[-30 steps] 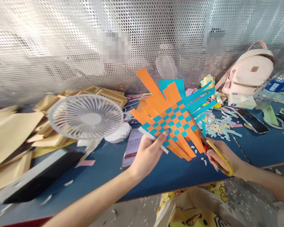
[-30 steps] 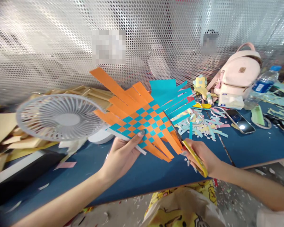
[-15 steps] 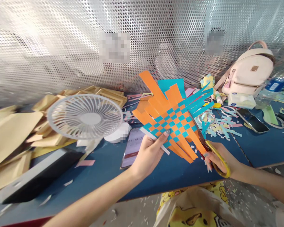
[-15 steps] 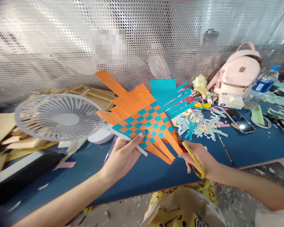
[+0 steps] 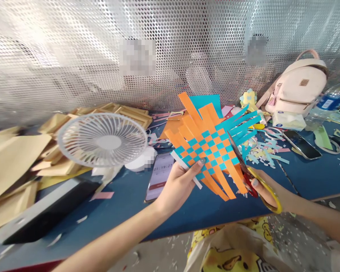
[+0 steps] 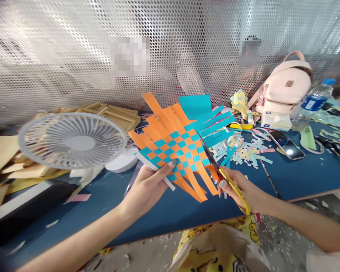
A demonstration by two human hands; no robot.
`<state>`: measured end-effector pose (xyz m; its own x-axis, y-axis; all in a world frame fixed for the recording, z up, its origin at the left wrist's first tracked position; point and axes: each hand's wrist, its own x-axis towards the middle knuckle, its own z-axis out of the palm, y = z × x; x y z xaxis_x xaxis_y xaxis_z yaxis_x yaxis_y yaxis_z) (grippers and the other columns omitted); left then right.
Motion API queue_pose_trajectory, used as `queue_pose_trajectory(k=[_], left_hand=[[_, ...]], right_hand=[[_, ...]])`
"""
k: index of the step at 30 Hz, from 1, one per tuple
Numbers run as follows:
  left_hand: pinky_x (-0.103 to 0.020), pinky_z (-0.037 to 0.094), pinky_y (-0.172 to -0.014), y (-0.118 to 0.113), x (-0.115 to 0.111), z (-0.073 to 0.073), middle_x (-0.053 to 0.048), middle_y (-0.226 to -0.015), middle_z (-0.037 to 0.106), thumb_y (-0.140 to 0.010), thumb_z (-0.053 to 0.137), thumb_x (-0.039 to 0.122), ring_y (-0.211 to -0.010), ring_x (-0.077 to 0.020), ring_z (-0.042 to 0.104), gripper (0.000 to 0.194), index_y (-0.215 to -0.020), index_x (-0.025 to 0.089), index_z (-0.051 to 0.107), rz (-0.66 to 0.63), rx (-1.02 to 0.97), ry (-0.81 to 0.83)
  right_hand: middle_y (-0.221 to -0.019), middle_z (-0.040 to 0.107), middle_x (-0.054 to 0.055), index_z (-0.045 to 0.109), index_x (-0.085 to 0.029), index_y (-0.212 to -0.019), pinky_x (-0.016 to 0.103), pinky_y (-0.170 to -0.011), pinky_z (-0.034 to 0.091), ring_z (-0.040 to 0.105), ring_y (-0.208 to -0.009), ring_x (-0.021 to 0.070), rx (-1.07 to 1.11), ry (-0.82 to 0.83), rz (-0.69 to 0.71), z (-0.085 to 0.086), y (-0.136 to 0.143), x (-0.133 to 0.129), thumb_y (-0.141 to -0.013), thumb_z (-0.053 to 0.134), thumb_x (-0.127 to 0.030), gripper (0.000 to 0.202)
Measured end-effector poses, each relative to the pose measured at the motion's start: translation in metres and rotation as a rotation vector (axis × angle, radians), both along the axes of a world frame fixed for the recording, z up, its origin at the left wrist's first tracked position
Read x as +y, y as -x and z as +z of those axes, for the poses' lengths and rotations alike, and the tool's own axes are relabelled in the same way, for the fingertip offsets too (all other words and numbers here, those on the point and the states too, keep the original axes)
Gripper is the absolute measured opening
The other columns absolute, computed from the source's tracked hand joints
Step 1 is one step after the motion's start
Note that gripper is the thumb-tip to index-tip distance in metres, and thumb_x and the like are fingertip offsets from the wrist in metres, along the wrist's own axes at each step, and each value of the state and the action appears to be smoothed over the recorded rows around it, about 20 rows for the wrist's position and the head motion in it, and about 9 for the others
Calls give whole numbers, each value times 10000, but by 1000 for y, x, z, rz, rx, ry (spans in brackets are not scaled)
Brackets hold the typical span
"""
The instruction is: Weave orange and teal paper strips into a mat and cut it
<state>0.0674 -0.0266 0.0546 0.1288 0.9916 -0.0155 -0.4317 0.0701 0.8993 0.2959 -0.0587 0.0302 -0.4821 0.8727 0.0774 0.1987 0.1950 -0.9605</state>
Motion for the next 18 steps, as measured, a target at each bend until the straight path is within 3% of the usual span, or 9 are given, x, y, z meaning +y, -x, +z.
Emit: queue_pose_trajectory(k=[5,14,18], left_hand=[[-421,603,-959,1,1,-1,-32,-911,802,-600,936,376,-1091,-316,710,476,-1027,255,763,-8,-2,10],[-431,559,-1022,2,-1,2,-64,-1017,793,-632,916,408,-1147,-323,681,484,-1045,210,759,-13,45,-25],[-427,556,-1027,4,-2,-1,-69,-1040,789,-637,911,414,-1155,-322,677,461,-1023,209,766,-19,46,-24]], right_hand=[[-807,615,57,648,-231,-1059,314,-672,503,576,-682,191,12,14,24,1,-1,0,-887,386,-805,654],[-733,530,1,562,-204,-912,297,-727,549,627,-703,162,93,85,47,-16,-5,-1,-932,419,-733,548],[-770,583,20,590,-189,-1051,289,-683,549,669,-705,176,56,71,17,-17,-6,0,-947,381,-729,588]])
